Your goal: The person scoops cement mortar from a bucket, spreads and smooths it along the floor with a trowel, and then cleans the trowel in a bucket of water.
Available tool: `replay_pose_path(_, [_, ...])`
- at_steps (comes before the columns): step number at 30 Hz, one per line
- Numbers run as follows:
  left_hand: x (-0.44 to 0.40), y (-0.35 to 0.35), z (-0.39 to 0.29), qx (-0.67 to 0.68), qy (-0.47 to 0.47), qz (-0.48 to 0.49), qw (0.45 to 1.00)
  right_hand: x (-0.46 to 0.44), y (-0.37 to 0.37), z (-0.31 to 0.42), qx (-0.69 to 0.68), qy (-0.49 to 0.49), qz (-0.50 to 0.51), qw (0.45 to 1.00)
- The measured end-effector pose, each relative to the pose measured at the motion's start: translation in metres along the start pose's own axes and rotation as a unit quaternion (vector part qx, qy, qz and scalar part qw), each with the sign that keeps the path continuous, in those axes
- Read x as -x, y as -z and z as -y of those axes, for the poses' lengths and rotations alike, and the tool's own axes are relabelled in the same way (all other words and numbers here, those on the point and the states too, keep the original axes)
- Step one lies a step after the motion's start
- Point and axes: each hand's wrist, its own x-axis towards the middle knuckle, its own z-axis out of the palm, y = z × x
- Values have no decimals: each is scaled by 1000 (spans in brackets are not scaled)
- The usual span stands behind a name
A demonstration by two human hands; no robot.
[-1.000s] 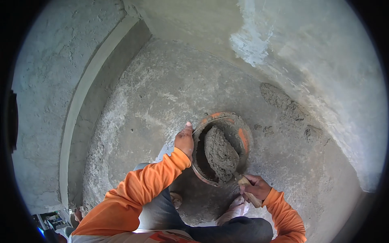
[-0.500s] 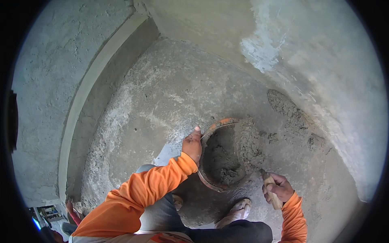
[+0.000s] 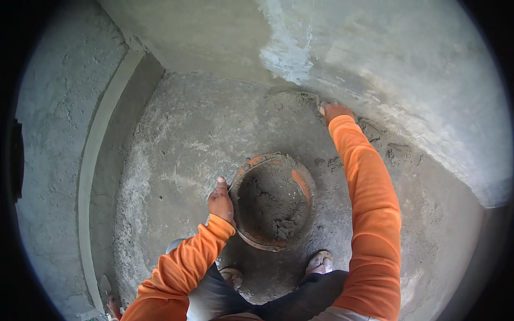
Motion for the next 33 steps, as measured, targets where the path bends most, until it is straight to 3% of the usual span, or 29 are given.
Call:
replay_pose_path(3, [-7, 6, 4, 13, 3, 6, 1000, 45, -7, 9, -4, -32, -24, 999])
replay_pose_path(5, [-6, 4, 2, 43, -6, 12, 999, 87, -1, 6, -93, -11, -32, 995])
replay_pose_path(7, [-11, 6, -1, 39, 12, 14, 999, 135, 4, -3, -224, 118, -111, 961])
replay_pose_path(11, [-28, 8, 0, 37, 23, -2, 999, 228, 75, 16, -340, 202, 75, 916])
replay_pose_path(12, [-31, 10, 1, 18, 9, -17, 1000, 236, 87, 25, -339, 201, 84, 915])
replay_pose_path(14, [-33, 14, 3, 17, 2, 18, 1000, 251, 102, 52, -68, 194, 147, 968])
replay_pose_path(15, [-33, 17, 6, 16, -17, 59, 998, 247, 94, 63, -20, 177, 144, 973])
replay_pose_path(19, [-41, 21, 11, -36, -81, 75, 993, 237, 60, 93, 59, 140, 120, 981])
replay_pose_path(21, [-42, 34, -3, -62, -100, 83, 990, 239, 61, 109, 4, 81, 265, 961])
replay_pose_path(22, [-42, 40, -15, -81, -124, 89, 985, 241, 65, 114, 5, 86, 268, 960])
replay_pose_path(24, [-46, 53, -24, -89, -133, 63, 985, 254, 69, 125, -176, 57, 457, 870])
replay_pose_path(26, [-53, 67, -22, -123, -140, 70, 980, 270, 49, 145, -321, 11, 520, 792])
replay_pose_path(27, [-53, 71, -20, -125, -139, 61, 981, 277, 34, 159, -319, 18, 524, 790])
replay_pose_path(29, [-51, 68, -19, -128, -140, 63, 980, 283, 11, 187, -506, -80, 509, 691])
replay_pose_path(33, [-64, 70, -5, -111, -136, 52, 983, 281, 15, 211, -534, -83, 480, 691])
